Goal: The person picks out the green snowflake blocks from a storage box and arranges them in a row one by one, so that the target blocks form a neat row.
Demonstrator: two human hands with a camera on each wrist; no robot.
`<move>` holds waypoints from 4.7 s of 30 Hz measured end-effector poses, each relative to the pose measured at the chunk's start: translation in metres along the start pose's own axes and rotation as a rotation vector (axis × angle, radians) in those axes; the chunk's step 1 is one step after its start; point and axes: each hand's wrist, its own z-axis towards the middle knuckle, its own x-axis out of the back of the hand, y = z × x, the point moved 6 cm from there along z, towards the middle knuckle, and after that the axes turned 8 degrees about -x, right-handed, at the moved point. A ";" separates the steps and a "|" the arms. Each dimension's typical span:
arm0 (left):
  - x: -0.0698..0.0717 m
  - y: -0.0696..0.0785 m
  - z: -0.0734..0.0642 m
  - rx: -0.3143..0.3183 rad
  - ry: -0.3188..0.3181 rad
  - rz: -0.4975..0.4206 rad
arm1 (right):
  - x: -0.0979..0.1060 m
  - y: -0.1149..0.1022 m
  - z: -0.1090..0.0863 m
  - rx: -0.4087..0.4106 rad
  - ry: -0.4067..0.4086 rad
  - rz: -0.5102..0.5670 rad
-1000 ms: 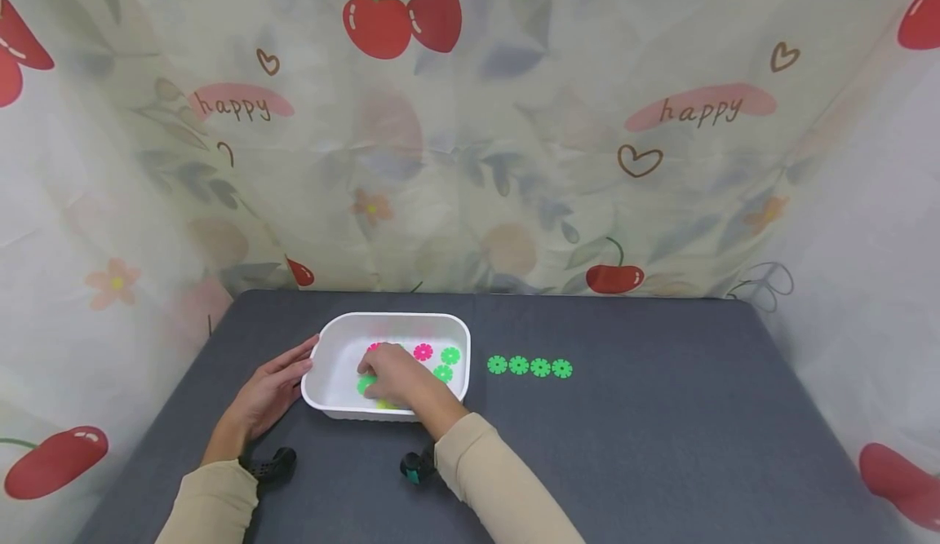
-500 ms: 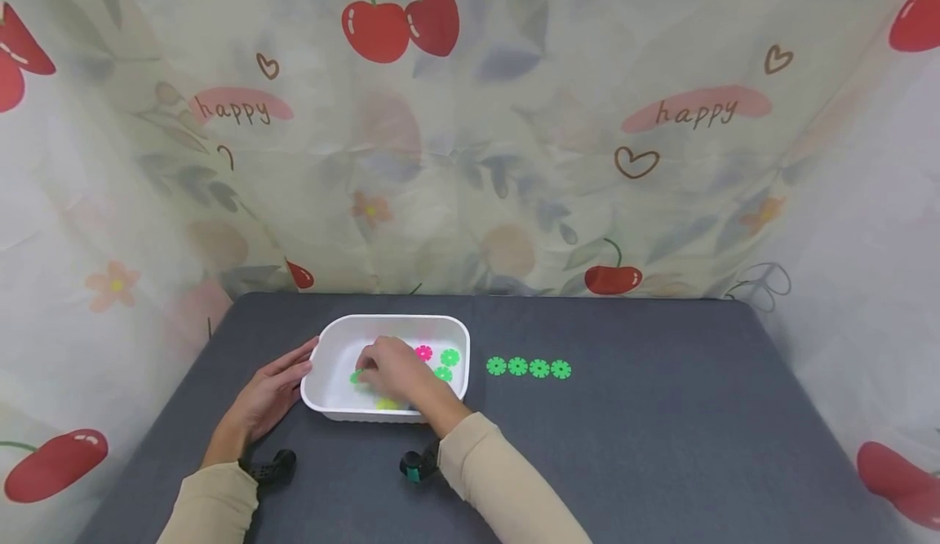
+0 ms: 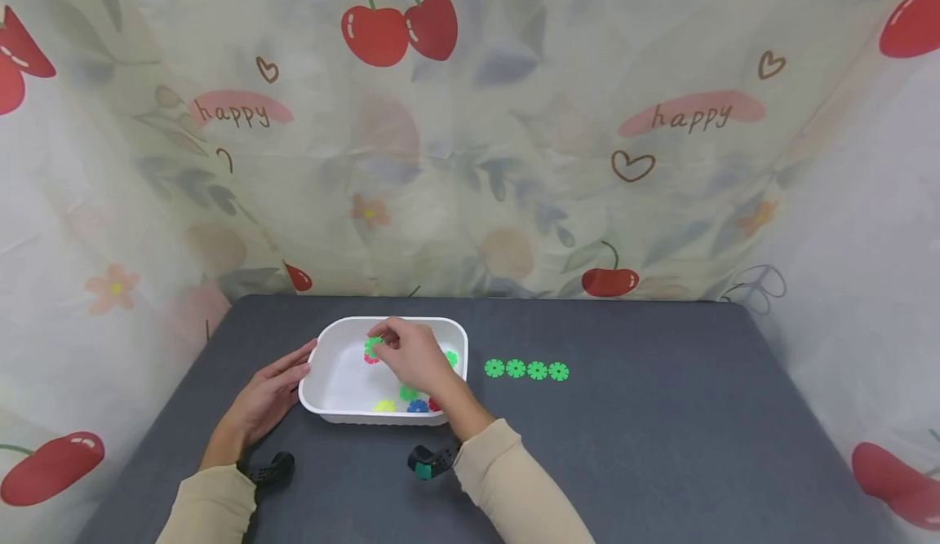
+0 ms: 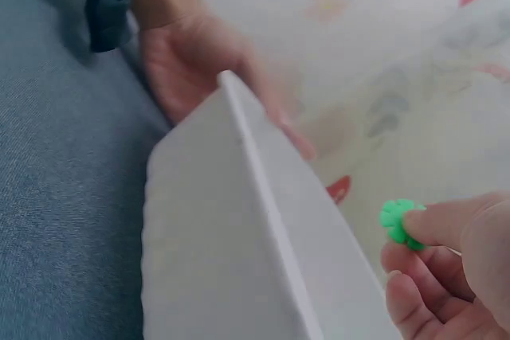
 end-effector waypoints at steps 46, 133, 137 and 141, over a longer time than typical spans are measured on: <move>-0.002 0.002 0.000 -0.018 -0.017 0.014 | 0.145 0.122 -0.076 -0.201 0.357 0.179; -0.001 0.003 -0.003 0.005 -0.012 -0.003 | 0.126 0.070 -0.054 -0.143 0.194 -0.760; -0.002 0.004 -0.003 -0.001 -0.018 -0.005 | 0.112 0.053 -0.048 -0.117 0.162 -0.756; -0.002 0.005 -0.004 -0.005 -0.017 -0.010 | 0.095 0.039 -0.042 -0.087 0.118 -0.751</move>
